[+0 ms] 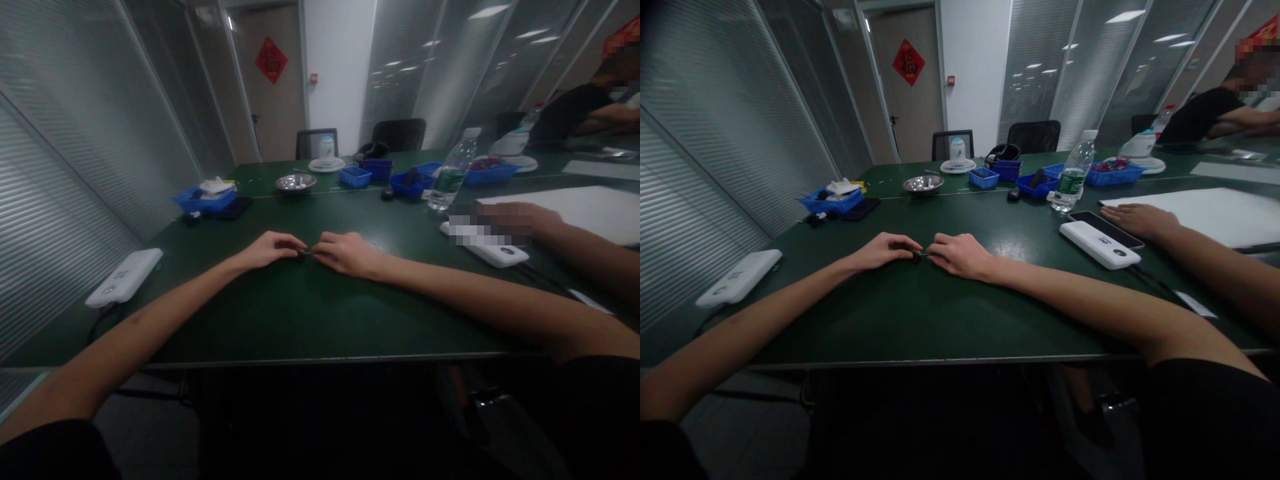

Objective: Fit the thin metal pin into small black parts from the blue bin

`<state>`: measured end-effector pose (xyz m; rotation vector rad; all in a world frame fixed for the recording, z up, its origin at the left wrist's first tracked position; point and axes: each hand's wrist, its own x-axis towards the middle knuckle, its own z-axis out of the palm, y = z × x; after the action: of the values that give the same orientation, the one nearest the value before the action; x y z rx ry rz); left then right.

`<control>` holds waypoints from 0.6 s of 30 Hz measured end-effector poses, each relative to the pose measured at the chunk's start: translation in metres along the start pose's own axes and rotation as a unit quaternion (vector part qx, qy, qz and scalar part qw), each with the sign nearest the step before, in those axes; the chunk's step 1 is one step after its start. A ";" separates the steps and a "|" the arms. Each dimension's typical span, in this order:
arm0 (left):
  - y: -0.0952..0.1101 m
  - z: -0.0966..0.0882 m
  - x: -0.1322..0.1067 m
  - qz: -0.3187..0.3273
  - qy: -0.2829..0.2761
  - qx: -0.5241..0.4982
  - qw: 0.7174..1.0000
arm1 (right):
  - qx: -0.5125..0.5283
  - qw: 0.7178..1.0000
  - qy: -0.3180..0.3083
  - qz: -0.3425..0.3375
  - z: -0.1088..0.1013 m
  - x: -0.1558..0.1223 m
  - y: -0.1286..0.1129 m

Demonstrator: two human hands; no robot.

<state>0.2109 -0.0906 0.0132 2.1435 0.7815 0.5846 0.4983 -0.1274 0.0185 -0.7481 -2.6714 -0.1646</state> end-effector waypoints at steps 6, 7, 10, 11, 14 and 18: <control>-0.002 0.002 0.002 -0.012 -0.005 -0.018 1.000 | -0.019 1.000 -0.011 -0.012 -0.001 0.001 0.000; -0.001 0.004 0.002 -0.011 -0.001 -0.019 1.000 | -0.022 1.000 -0.011 -0.014 -0.001 0.001 0.000; 0.005 0.010 0.001 -0.002 0.004 -0.027 1.000 | -0.027 0.999 -0.007 -0.021 0.000 0.000 0.001; 0.007 0.012 0.001 0.001 0.005 -0.030 1.000 | -0.028 0.999 -0.005 -0.023 0.001 0.000 0.001; 0.014 0.018 0.001 0.002 0.013 -0.036 0.999 | -0.030 0.999 0.005 -0.027 0.004 0.000 0.001; 0.019 0.025 0.002 0.020 0.030 -0.010 0.999 | -0.018 1.000 0.021 -0.001 0.008 0.001 0.001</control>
<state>0.2341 -0.1115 0.0134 2.1356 0.7643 0.6770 0.4959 -0.1242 0.0115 -0.7463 -2.6365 -0.2275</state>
